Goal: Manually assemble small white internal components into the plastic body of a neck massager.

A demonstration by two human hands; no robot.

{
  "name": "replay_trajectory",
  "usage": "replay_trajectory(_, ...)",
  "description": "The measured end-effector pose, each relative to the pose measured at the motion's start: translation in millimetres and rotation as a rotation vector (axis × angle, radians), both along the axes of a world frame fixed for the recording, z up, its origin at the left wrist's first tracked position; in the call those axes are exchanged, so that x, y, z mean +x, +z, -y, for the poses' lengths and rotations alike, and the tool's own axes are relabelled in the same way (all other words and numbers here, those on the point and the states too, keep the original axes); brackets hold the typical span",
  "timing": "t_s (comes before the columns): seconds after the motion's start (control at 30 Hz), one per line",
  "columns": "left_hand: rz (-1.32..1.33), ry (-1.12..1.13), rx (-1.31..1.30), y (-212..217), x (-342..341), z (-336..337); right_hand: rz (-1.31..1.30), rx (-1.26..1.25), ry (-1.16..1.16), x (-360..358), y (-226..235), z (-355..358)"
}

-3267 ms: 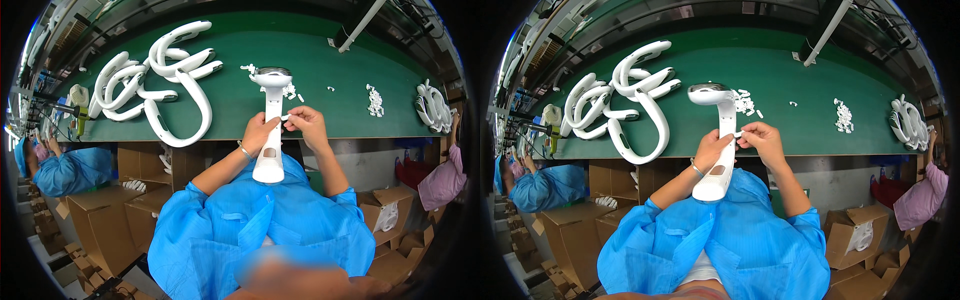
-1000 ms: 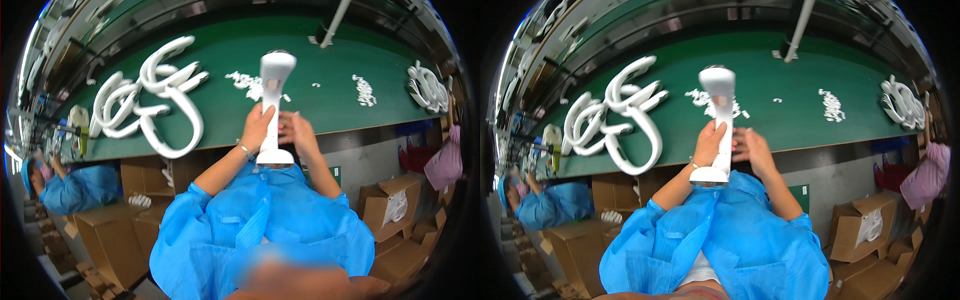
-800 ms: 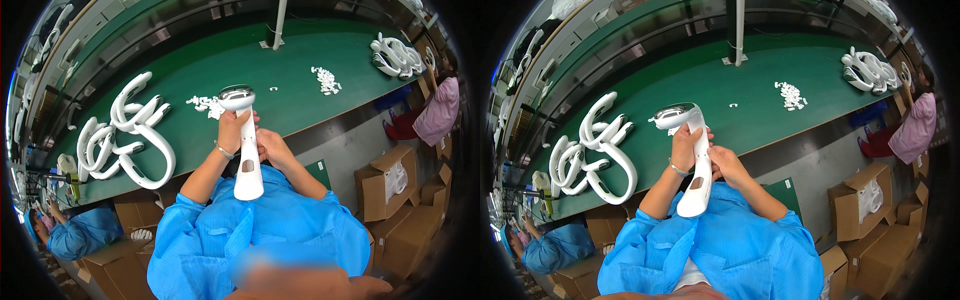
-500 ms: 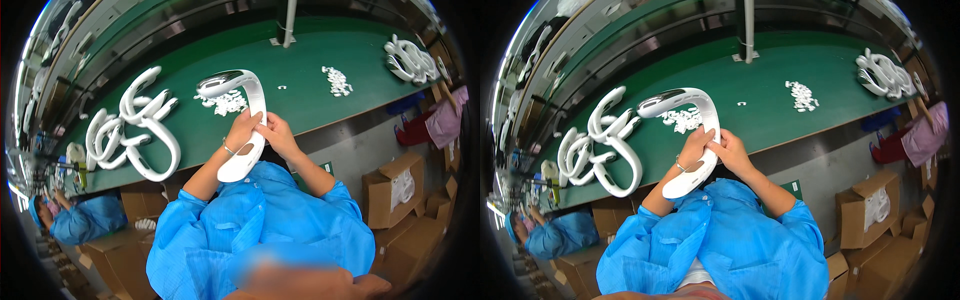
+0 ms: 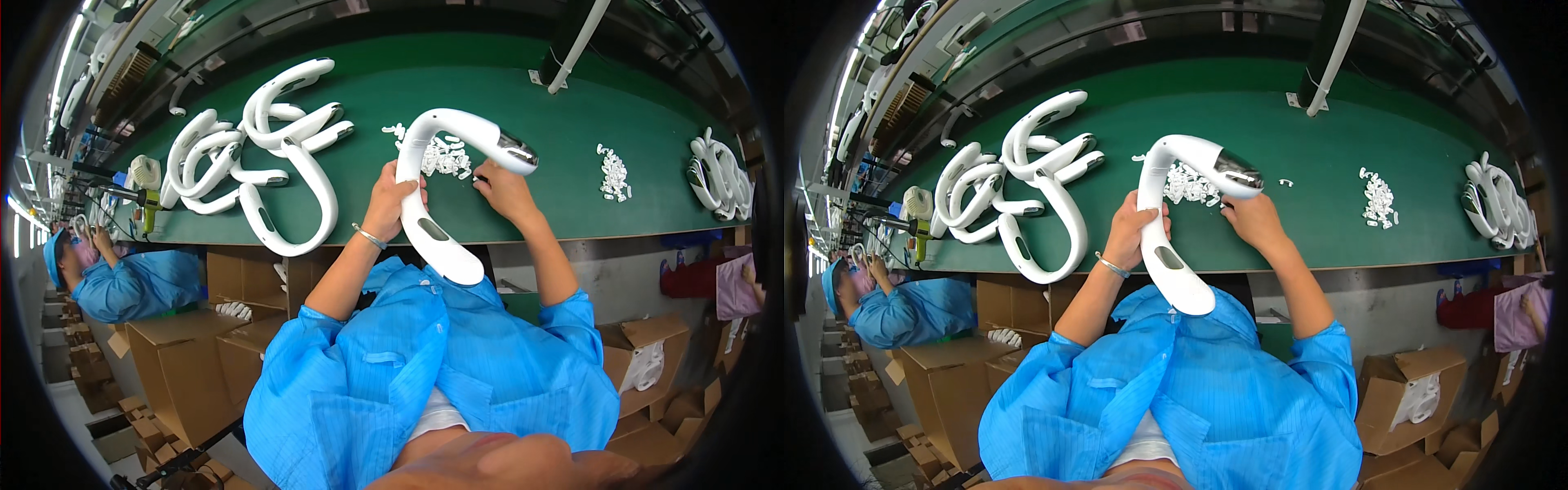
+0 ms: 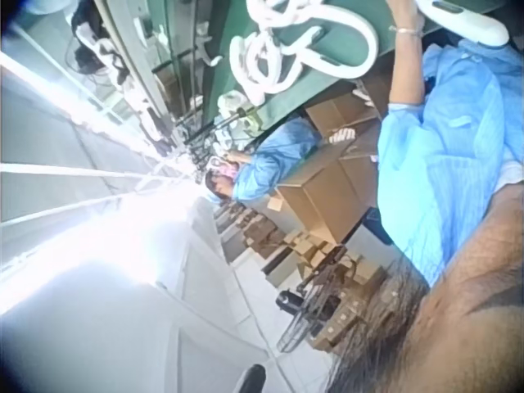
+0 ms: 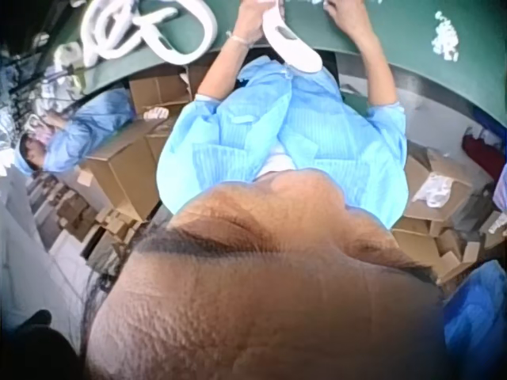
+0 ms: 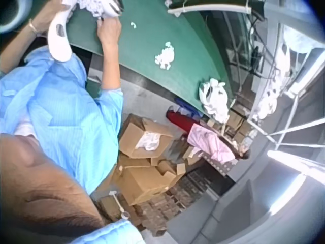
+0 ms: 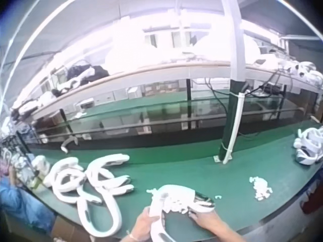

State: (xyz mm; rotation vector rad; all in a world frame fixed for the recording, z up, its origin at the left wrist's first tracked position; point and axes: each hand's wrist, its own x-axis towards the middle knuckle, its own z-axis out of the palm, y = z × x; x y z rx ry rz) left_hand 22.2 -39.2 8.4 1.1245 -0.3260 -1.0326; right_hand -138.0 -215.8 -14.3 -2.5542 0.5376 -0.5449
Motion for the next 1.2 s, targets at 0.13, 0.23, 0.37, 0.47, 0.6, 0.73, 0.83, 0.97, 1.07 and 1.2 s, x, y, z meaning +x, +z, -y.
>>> replay_trajectory(0.13,-0.184,-0.093,-0.101,-11.0,2.4,4.0,-0.055,0.308,-0.097,-0.8,0.3,-3.4)
replay_trajectory(0.23,-0.362,-0.138,-0.192,-5.4,-12.8,7.8,0.179,0.473,-0.072,-3.0,20.1,-22.4)
replay_trajectory(0.37,-0.518,-0.274,-0.097,-2.4,-27.6,8.5,0.313,0.466,0.047,3.8,38.0,-41.3)
replay_trajectory(0.47,-0.365,-0.280,-0.032,-7.5,-35.2,12.6,0.306,0.589,0.052,4.6,44.1,-50.5)
replay_trajectory(0.6,-0.435,-0.274,-0.093,-2.3,-35.9,10.7,0.152,0.700,0.010,6.1,39.9,-52.6)
replay_trajectory(0.73,-0.321,-0.300,-0.139,-5.8,-42.0,10.8,0.022,0.271,0.078,8.4,59.2,-56.6)
replay_trajectory(0.83,-0.218,-0.313,-0.105,-1.9,-47.2,7.9,0.210,0.212,0.123,7.0,56.1,-60.7)
replay_trajectory(0.97,-0.172,-0.277,-0.163,-2.3,-48.7,2.8,-0.062,0.277,0.125,8.5,75.8,-61.7)
replay_trajectory(1.07,-0.122,-0.247,-0.212,-5.2,-48.8,0.0,-0.003,0.223,0.109,5.6,80.6,-68.9)
replay_trajectory(1.2,-0.224,-0.269,-0.255,-2.8,-50.6,-2.6,0.044,0.362,0.017,-2.9,49.7,-76.2)
